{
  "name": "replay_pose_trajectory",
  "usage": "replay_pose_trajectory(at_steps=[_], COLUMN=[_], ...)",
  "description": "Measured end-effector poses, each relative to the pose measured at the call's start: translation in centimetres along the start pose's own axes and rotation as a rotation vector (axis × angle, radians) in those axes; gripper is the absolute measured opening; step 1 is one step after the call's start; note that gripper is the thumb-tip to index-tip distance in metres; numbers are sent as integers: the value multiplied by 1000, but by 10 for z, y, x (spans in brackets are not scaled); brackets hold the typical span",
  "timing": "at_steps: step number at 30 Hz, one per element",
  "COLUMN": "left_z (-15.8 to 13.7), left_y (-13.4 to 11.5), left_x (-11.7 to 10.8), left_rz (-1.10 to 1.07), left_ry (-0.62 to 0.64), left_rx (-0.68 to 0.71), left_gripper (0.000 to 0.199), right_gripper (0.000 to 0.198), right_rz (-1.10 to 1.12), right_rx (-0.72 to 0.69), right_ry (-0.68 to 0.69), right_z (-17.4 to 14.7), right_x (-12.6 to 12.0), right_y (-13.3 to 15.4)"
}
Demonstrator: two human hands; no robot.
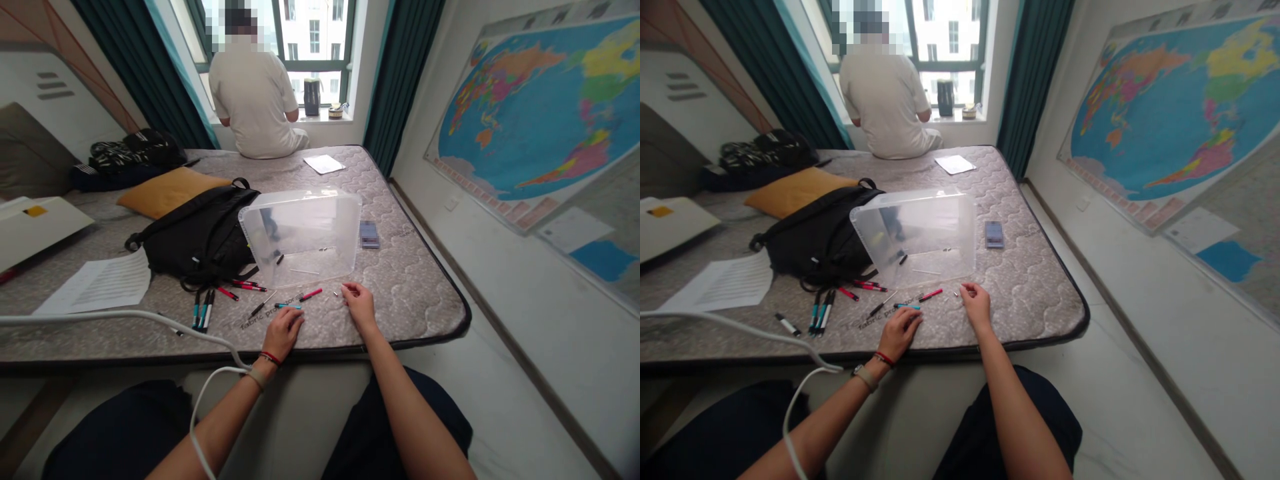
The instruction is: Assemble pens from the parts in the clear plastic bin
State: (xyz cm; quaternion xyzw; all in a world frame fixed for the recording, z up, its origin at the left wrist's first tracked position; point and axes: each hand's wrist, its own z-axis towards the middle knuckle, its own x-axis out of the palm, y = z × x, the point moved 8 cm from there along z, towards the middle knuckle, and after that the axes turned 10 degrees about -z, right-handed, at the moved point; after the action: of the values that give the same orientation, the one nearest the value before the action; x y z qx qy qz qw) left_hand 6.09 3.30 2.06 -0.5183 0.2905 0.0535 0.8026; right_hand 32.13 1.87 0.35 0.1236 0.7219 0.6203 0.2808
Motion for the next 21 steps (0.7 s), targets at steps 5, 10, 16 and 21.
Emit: replay_pose_trajectory(at_steps=[5,10,16,21], left_z=[1,-5,-15,12], left_y=[-6,-7,8,1], left_x=[-2,-17,-61,-56], left_rz=[-14,-17,114,328], left_ry=[7,-17,-134,18], left_rx=[4,-9,-61,81], left_gripper=[15,19,20,22], right_gripper=[36,36,35,37], right_rz=[180,334,332,239], right_rx=[121,164,154,58], right_ry=[-17,7,70,174], right_z=[1,0,5,6], right_x=[0,-1,1,13], right_y=[-11,-17,-20,-9])
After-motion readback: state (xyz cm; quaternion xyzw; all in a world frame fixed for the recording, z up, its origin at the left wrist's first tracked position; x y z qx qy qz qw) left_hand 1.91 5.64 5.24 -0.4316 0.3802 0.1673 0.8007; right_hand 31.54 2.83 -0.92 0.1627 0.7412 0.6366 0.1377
